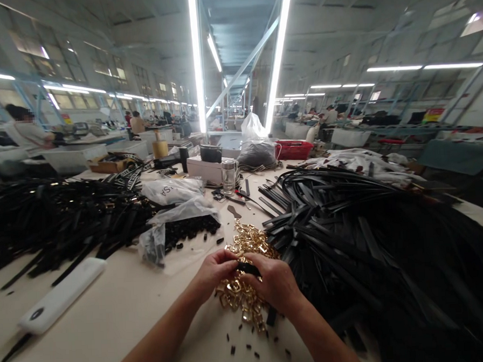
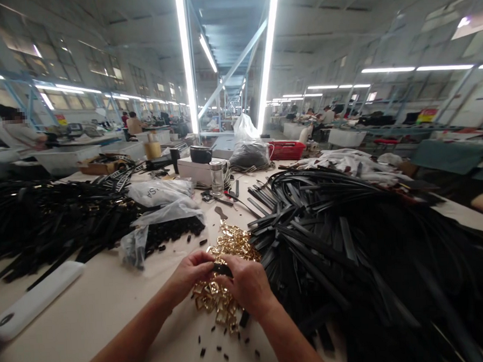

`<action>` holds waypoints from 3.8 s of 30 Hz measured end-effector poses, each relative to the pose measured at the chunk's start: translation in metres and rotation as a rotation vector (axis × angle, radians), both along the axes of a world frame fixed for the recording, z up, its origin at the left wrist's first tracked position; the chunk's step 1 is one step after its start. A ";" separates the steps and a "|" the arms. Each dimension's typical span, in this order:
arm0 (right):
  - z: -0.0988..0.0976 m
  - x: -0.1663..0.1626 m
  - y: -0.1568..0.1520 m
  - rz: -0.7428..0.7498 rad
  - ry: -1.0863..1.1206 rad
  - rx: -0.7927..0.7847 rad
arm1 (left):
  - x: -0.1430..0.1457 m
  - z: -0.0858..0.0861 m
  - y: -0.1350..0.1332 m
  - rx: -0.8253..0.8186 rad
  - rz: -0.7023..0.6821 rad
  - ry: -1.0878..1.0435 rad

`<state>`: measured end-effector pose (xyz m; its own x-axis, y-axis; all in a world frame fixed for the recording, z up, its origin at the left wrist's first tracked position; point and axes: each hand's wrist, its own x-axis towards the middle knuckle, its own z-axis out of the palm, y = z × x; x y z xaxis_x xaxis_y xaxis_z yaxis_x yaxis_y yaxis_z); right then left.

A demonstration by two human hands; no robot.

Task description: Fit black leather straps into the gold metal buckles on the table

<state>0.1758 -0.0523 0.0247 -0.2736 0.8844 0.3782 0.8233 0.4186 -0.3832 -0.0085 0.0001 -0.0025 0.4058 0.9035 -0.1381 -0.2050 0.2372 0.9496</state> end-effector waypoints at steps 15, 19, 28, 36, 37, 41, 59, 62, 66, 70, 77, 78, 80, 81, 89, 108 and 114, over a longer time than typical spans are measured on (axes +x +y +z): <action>0.004 -0.005 -0.003 -0.027 -0.143 0.040 | 0.001 0.002 0.001 -0.013 -0.010 0.007; 0.002 -0.007 -0.004 -0.017 -0.133 0.090 | 0.000 -0.002 0.001 -0.015 -0.024 -0.020; 0.006 0.005 0.002 -0.099 -0.160 0.164 | -0.018 0.014 0.015 -0.024 0.173 -0.021; 0.009 0.018 0.006 -0.185 -0.157 0.189 | -0.037 0.020 0.026 -0.005 0.356 -0.002; 0.009 0.018 0.006 -0.195 -0.165 0.179 | -0.038 0.020 0.026 -0.002 0.358 0.007; 0.010 0.017 0.004 -0.203 -0.201 0.115 | -0.036 0.019 0.023 0.003 0.352 0.080; -0.007 0.017 0.007 -0.101 -0.290 0.122 | -0.036 -0.006 0.030 0.615 0.215 0.778; -0.007 0.017 0.007 -0.092 -0.293 0.116 | -0.052 0.003 0.035 0.647 0.337 0.945; -0.004 0.017 0.007 -0.112 -0.297 0.129 | -0.085 0.011 0.046 0.618 0.548 1.232; -0.001 0.017 0.006 -0.130 -0.301 0.118 | -0.107 0.004 0.053 0.505 0.500 1.439; 0.005 0.017 0.005 -0.188 -0.321 0.073 | -0.106 -0.005 0.053 0.469 0.434 1.452; 0.006 0.016 0.005 -0.192 -0.321 0.071 | -0.106 -0.004 0.053 0.469 0.434 1.450; 0.006 0.016 0.005 -0.199 -0.314 0.070 | -0.106 -0.002 0.053 0.469 0.439 1.445; 0.006 0.016 0.005 -0.200 -0.311 0.068 | -0.105 -0.001 0.053 0.470 0.446 1.442; 0.002 0.016 0.006 -0.187 -0.297 0.045 | -0.054 0.012 0.027 0.685 0.215 1.154; 0.002 0.009 0.004 -0.172 -0.291 -0.003 | -0.007 0.000 0.016 0.982 -0.054 1.165; 0.000 0.007 0.005 -0.155 -0.288 -0.002 | -0.006 0.001 0.015 0.904 -0.035 1.135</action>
